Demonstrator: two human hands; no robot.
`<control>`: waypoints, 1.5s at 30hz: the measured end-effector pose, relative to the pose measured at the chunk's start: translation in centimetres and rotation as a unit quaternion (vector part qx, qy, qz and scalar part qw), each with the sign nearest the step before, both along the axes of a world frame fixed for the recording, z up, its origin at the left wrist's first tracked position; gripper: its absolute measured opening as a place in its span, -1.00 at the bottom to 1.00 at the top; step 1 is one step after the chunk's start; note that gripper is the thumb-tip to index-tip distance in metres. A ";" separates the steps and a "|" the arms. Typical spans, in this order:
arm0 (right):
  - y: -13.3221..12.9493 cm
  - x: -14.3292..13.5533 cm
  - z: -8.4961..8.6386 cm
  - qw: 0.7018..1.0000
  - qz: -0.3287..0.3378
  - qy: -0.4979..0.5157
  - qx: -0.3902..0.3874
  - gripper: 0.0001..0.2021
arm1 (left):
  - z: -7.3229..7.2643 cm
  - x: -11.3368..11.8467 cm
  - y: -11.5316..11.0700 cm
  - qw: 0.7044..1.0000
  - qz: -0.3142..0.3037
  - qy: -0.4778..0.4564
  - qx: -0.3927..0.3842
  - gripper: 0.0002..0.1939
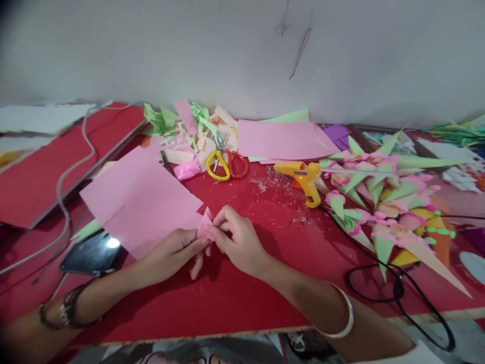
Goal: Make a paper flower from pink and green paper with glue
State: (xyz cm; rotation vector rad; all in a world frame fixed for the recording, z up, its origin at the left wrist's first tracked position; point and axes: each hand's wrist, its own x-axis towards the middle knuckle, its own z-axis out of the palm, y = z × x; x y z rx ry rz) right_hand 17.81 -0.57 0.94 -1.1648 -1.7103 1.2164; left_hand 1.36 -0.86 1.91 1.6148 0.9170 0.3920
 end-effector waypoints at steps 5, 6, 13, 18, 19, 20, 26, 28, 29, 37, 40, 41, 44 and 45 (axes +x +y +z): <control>0.2 -0.1 0.1 0.997 0.006 0.049 -0.055 -0.86 | -0.2 0.1 -0.1 0.998 0.011 -0.034 -0.044 -0.64; 0.4 0.0 0.1 0.994 0.021 0.066 -0.080 -0.82 | -0.2 0.1 -0.1 0.998 0.015 -0.038 -0.047 -0.64; 0.9 0.2 0.0 0.988 0.125 0.029 -0.091 -0.76 | 0.0 0.1 -0.1 0.998 0.056 -0.038 -0.014 -0.62; 0.7 0.5 0.5 0.994 0.097 -0.035 -0.033 -0.69 | -0.1 -0.2 0.2 0.994 0.069 -0.048 -0.075 -0.59; 0.6 0.5 0.6 0.995 0.092 -0.041 -0.021 -0.68 | -0.2 -0.4 0.2 0.993 0.061 -0.046 -0.092 -0.56; 0.6 0.5 0.6 0.995 0.088 -0.044 -0.009 -0.67 | -0.3 -0.5 0.3 0.992 0.051 -0.042 -0.104 -0.55; 0.3 0.5 0.4 0.997 0.067 -0.047 0.015 -0.63 | -0.4 -0.6 0.2 0.996 0.045 -0.008 -0.071 -0.60; 0.3 0.5 0.4 0.997 0.060 -0.048 0.011 -0.62 | -0.2 -0.5 0.1 0.998 0.053 -0.001 -0.042 -0.61; 0.4 0.5 0.4 0.997 0.067 -0.047 0.006 -0.63 | -0.1 -0.4 0.0 0.998 0.052 0.000 -0.029 -0.62; 0.6 0.6 0.3 0.995 0.091 -0.032 -0.008 -0.61 | 0.6 -0.2 -0.1 0.999 -0.004 -0.014 0.031 -0.66; 0.6 0.4 0.1 0.996 0.074 0.002 -0.059 -0.58 | 0.6 -0.2 0.0 0.999 -0.010 -0.009 0.034 -0.65; 0.6 0.4 0.0 0.994 0.070 0.014 -0.078 -0.58 | 0.6 -0.2 0.0 0.999 -0.001 -0.006 0.032 -0.67; 0.6 0.4 -0.1 0.993 0.064 0.025 -0.097 -0.57 | 0.4 -0.1 -0.1 0.999 0.020 0.001 0.030 -0.71; 0.7 0.4 -0.1 0.993 0.065 0.023 -0.096 -0.56 | 0.3 -0.1 -0.1 0.999 0.022 0.004 0.030 -0.71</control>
